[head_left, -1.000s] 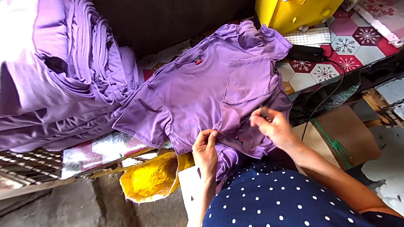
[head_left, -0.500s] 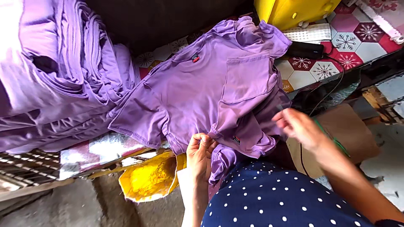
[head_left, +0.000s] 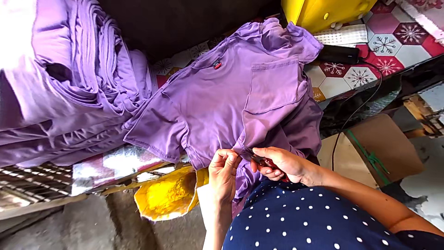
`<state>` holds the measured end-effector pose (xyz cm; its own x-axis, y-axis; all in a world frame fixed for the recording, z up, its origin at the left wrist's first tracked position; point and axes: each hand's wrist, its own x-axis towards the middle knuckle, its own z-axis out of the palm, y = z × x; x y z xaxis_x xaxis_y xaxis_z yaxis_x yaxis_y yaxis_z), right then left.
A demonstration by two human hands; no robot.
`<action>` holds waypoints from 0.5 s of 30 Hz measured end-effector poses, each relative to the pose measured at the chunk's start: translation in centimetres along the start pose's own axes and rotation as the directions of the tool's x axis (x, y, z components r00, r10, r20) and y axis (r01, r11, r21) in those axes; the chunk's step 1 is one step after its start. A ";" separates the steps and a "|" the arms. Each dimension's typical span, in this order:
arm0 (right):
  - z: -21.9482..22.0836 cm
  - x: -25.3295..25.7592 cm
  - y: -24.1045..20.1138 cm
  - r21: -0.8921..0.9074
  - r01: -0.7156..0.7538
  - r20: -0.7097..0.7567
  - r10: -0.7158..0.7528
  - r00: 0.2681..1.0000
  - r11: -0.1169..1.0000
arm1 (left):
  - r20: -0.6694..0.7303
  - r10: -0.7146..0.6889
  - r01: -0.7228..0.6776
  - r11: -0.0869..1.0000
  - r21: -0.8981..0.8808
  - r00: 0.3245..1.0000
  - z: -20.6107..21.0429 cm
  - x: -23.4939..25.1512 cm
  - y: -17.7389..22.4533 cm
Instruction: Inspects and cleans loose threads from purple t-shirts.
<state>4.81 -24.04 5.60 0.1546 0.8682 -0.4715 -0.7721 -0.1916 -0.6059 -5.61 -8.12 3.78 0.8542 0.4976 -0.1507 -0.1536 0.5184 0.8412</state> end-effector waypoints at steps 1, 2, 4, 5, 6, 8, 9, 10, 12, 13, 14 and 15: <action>0.1 -0.1 -0.1 -0.016 -0.004 -0.012 0.004 1.000 1.000 | 0.005 0.011 -0.011 1.000 0.020 1.000 0.0 0.0 0.0; 0.3 -0.3 -0.2 -0.041 -0.012 -0.021 0.012 1.000 0.999 | 0.009 0.027 -0.028 0.999 0.043 1.000 0.0 0.0 -0.1; 0.6 -0.4 -0.4 -0.074 -0.027 -0.036 0.024 0.999 0.997 | 0.026 0.059 -0.061 0.995 0.073 0.998 -0.1 0.1 -0.3; 0.7 -0.3 -0.4 -0.063 -0.024 -0.037 0.021 0.999 0.998 | 0.042 0.070 -0.074 0.993 0.089 0.997 -0.2 0.1 -0.4; 0.7 0.0 -0.4 -0.037 -0.016 -0.039 0.015 0.999 0.999 | 0.064 0.082 -0.088 0.991 0.102 0.995 -0.3 0.0 -0.5; 0.5 0.7 -0.3 0.035 0.000 -0.030 0.001 1.000 0.999 | 0.090 0.096 -0.107 0.987 0.119 0.991 -0.3 -0.2 -0.8; 0.4 0.9 -0.3 0.072 0.003 -0.019 -0.002 1.000 0.997 | 0.090 0.100 -0.111 0.986 0.121 0.991 -0.2 -0.2 -0.9; 0.4 1.1 -0.3 0.104 0.005 -0.009 -0.004 1.000 0.995 | 0.079 0.102 -0.111 0.987 0.119 0.992 -0.1 -0.2 -1.0; 0.3 1.3 -0.1 0.153 0.011 -0.005 -0.010 1.000 0.988 | 0.048 0.089 -0.094 0.990 0.109 0.995 0.0 -0.1 -1.0; 0.4 1.4 -0.1 0.159 0.024 -0.026 -0.020 0.999 0.987 | 0.031 0.083 -0.086 0.991 0.102 0.996 0.2 -0.1 -1.0; 0.5 1.5 -0.1 0.141 0.055 -0.067 -0.046 0.997 0.988 | 0.010 0.075 -0.075 0.993 0.090 0.997 0.5 0.0 -1.0; 0.6 1.4 -0.1 0.092 0.114 -0.116 -0.103 0.988 0.989 | -0.013 0.059 -0.058 0.995 0.082 0.998 0.8 0.0 -1.1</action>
<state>4.70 -22.56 5.40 0.3038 0.8241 -0.4781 -0.8029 -0.0486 -0.5941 -5.03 -9.21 3.30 0.8373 0.5360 -0.1074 -0.1616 0.4303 0.8881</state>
